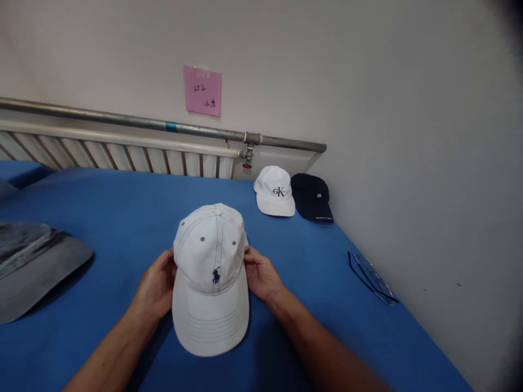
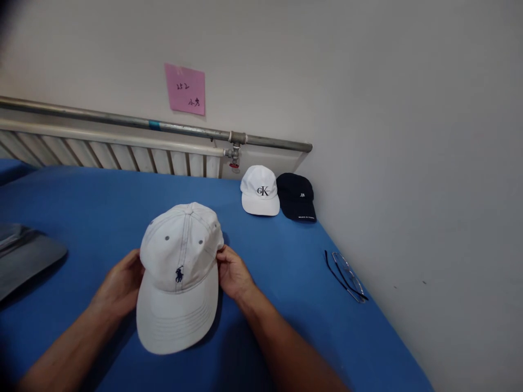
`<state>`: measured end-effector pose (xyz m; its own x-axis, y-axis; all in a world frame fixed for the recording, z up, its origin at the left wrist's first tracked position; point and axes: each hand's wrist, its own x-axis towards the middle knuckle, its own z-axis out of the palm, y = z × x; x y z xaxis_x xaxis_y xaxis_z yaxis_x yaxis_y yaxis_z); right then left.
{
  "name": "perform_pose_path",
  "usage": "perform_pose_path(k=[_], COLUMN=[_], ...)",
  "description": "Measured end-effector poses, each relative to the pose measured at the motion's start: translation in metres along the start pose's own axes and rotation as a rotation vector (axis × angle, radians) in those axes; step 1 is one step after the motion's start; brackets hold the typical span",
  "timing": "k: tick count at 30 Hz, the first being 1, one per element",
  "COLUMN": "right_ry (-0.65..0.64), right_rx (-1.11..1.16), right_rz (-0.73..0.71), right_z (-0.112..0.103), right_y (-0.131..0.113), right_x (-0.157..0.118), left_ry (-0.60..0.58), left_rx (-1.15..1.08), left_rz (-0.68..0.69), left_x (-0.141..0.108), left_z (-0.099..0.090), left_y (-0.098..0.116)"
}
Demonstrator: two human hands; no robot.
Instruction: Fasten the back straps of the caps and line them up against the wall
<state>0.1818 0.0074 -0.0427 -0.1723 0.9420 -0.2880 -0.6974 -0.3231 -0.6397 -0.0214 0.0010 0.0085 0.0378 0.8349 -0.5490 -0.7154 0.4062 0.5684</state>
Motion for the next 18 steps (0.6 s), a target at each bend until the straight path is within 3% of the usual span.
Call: perform_pose_path(k=[18], right_ry=[-0.026], right_rx=[-0.098], right_rz=[0.023], right_z=[-0.006], right_y=[0.004], right_x=[0.0006], left_ry=[0.089], left_rx=[0.022], left_rz=[0.03], left_x=[0.0073], left_z=[-0.0045], left_y=[-0.001])
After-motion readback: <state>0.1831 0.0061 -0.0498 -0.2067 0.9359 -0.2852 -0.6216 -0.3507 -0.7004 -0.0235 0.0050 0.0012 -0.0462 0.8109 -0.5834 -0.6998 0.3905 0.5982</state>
